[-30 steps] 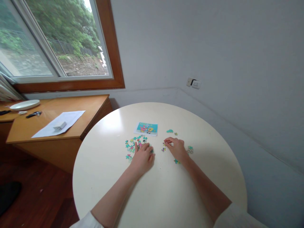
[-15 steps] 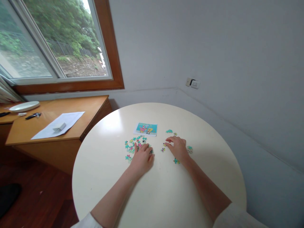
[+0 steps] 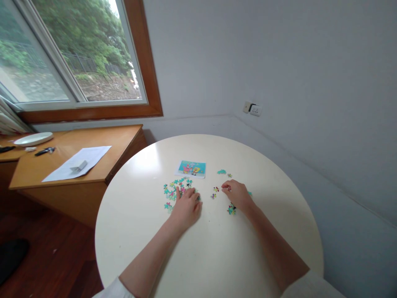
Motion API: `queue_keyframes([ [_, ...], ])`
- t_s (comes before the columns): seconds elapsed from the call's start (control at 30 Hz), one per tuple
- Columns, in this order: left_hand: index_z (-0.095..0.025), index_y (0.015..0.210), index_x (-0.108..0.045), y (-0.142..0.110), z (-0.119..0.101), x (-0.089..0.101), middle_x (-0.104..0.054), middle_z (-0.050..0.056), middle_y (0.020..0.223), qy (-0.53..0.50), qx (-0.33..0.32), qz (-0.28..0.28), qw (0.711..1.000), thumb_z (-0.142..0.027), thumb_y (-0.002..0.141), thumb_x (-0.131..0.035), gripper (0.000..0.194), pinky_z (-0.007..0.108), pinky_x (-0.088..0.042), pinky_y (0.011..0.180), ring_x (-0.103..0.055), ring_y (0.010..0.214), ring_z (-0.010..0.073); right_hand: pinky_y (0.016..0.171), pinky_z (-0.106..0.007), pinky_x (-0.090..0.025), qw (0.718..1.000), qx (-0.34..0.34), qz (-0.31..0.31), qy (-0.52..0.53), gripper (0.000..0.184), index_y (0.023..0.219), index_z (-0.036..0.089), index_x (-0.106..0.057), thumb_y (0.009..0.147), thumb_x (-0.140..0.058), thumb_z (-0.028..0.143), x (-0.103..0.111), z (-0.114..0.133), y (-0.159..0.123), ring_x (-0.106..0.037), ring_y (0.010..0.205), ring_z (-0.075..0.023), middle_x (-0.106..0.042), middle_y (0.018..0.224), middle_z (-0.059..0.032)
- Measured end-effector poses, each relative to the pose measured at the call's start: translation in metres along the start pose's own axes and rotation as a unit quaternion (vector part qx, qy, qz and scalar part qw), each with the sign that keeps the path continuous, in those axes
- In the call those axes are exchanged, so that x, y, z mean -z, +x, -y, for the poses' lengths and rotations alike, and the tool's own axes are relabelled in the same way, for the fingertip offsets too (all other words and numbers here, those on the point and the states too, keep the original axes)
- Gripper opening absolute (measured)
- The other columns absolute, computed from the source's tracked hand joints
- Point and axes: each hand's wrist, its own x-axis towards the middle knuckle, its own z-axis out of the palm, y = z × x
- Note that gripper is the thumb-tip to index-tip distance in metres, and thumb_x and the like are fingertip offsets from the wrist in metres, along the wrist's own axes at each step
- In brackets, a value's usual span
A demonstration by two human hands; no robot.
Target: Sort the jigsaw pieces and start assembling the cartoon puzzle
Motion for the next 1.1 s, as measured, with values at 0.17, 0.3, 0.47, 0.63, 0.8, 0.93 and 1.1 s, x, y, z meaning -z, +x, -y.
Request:
queue_keyframes([
  [0.17,-0.021,0.105,-0.055,0.000,0.001,0.000,-0.053,0.011,0.124,-0.001,-0.003,-0.004,1.000,-0.022,0.085,-0.043,0.023,0.060,-0.003,0.107,-0.045,0.120,0.0223,0.076,-0.026,-0.043,1.000,0.020,-0.017,0.014,0.017,0.086,0.018,-0.066,0.080,-0.051,0.015,-0.001,0.000,0.000,-0.061,0.080,-0.0150,-0.068,0.089,-0.0047],
  [0.3,-0.020,0.105,-0.055,0.000,0.000,0.000,-0.053,0.011,0.123,-0.002,-0.006,-0.005,1.000,-0.022,0.085,-0.043,0.023,0.061,-0.003,0.107,-0.045,0.120,0.0230,0.072,-0.026,-0.044,0.998,0.030,-0.039,0.025,0.024,0.087,0.018,-0.066,0.081,-0.044,0.011,-0.001,0.000,0.000,-0.062,0.076,-0.0157,-0.069,0.084,-0.0045],
  [0.47,-0.020,0.104,-0.055,-0.001,-0.001,0.002,-0.052,0.010,0.123,-0.001,-0.004,-0.003,1.000,-0.022,0.085,-0.043,0.023,0.060,-0.003,0.107,-0.045,0.120,0.0229,0.072,-0.026,-0.046,0.996,0.033,-0.053,0.056,0.024,0.084,0.019,-0.067,0.077,-0.046,0.009,-0.004,-0.003,0.002,-0.063,0.074,-0.0155,-0.070,0.081,-0.0034],
  [0.63,-0.020,0.103,-0.055,-0.001,-0.002,0.003,-0.053,0.010,0.122,-0.001,-0.002,0.003,1.000,-0.021,0.085,-0.043,0.022,0.060,-0.003,0.107,-0.045,0.120,0.0226,0.072,-0.025,-0.048,0.994,0.030,-0.047,0.098,0.023,0.084,0.019,-0.066,0.076,-0.046,0.009,-0.007,-0.007,0.004,-0.064,0.073,-0.0146,-0.070,0.078,-0.0032],
  [0.8,-0.019,0.103,-0.055,-0.001,-0.003,0.005,-0.053,0.011,0.122,0.000,-0.001,0.006,1.000,-0.021,0.085,-0.043,0.022,0.060,-0.003,0.107,-0.045,0.119,0.0227,0.072,-0.026,-0.048,0.993,0.028,-0.048,0.102,0.019,0.082,0.018,-0.065,0.070,-0.054,0.010,-0.009,-0.009,0.005,-0.063,0.072,-0.0149,-0.069,0.077,-0.0033],
  [0.93,-0.019,0.103,-0.055,0.000,-0.002,0.004,-0.052,0.011,0.123,-0.001,0.000,0.004,1.000,-0.021,0.085,-0.043,0.022,0.060,-0.003,0.107,-0.045,0.119,0.0228,0.069,-0.027,-0.048,0.989,0.025,-0.045,0.139,0.013,0.077,0.020,-0.065,0.070,-0.055,0.014,-0.008,-0.010,0.004,-0.063,0.069,-0.0151,-0.068,0.071,-0.0018],
  [1.1,-0.020,0.102,-0.055,-0.001,-0.003,0.004,-0.053,0.011,0.122,-0.002,-0.001,0.000,1.000,-0.022,0.085,-0.043,0.021,0.059,-0.004,0.108,-0.046,0.119,0.0226,0.067,-0.027,-0.048,0.983,0.020,-0.048,0.178,0.013,0.072,0.020,-0.065,0.072,-0.053,0.016,-0.008,-0.010,0.004,-0.064,0.067,-0.0157,-0.069,0.070,-0.0017],
])
